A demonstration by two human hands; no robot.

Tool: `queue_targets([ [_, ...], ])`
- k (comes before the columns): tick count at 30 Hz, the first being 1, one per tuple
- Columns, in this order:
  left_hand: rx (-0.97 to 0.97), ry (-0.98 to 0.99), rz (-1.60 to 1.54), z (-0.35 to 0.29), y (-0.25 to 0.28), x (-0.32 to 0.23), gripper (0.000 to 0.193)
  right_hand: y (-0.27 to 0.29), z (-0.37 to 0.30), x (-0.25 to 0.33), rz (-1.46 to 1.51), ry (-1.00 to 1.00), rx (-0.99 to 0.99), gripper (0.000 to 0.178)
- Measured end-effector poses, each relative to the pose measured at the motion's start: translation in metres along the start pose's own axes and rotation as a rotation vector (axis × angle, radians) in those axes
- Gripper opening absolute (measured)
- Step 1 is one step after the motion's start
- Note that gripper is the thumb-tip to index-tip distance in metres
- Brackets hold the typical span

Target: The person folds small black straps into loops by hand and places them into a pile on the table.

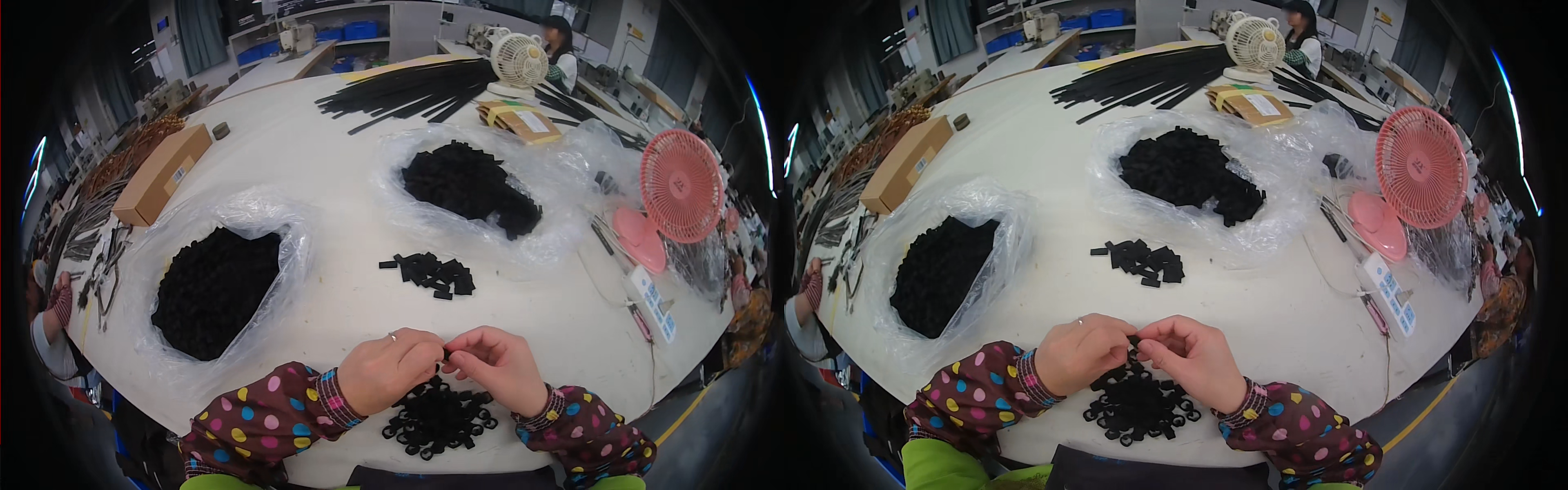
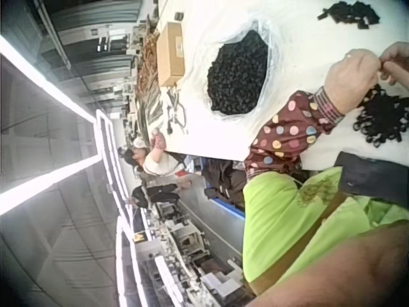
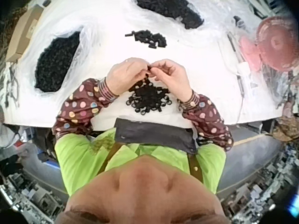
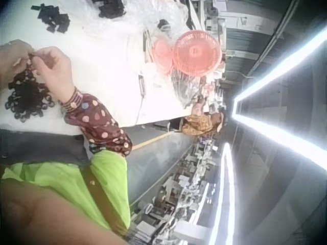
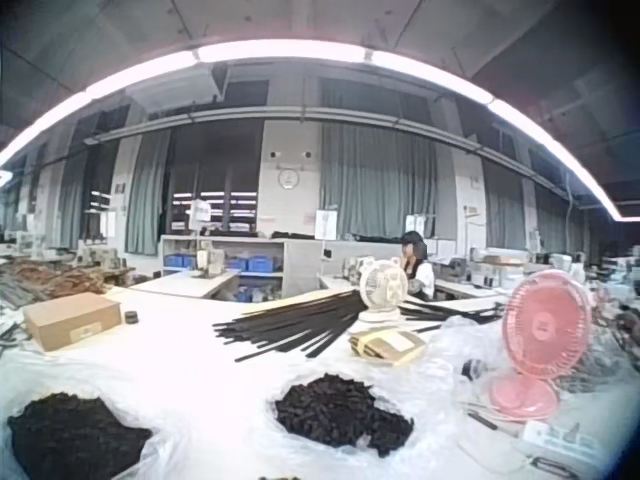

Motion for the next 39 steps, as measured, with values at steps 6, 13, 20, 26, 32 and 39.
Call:
queue_targets([
  [6,0.02,-0.024,0.003,-0.003,-0.003,0.003,0.024,0.002,-0.001,0.006,-0.038,-0.071,0.012,0.017],
  [13,-0.022,-0.15,0.025,-0.001,-0.001,-0.002,0.022,0.0,-0.001,0.0,-0.076,-0.043,0.012,0.016],
  [20,-0.031,-0.143,0.059,0.0,-0.002,-0.006,0.034,-0.006,-0.003,0.003,-0.135,0.065,0.003,0.013],
  [26,0.198,0.536,-0.342,0.0,-0.009,0.006,0.024,-0.001,-0.001,0.003,-0.092,-0.021,0.113,0.008],
  [32,0.434,1.489,-1.122,-0.013,-0.021,0.023,0.018,0.002,0.003,0.002,0.104,-0.174,0.231,0.006],
  [39,0.564,1.5,-1.247,-0.019,-0.027,0.022,0.022,0.001,0.005,0.004,0.116,-0.214,0.3,0.006],
])
Point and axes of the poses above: each hand's wrist, its own z-axis towards the middle knuckle, its own y-axis out of the back of the hand, x = y × z, the point moved 4 cm from there along z, towards the middle knuckle, and after that the axes turned 13 degrees about -x, right-handed, at the moved point
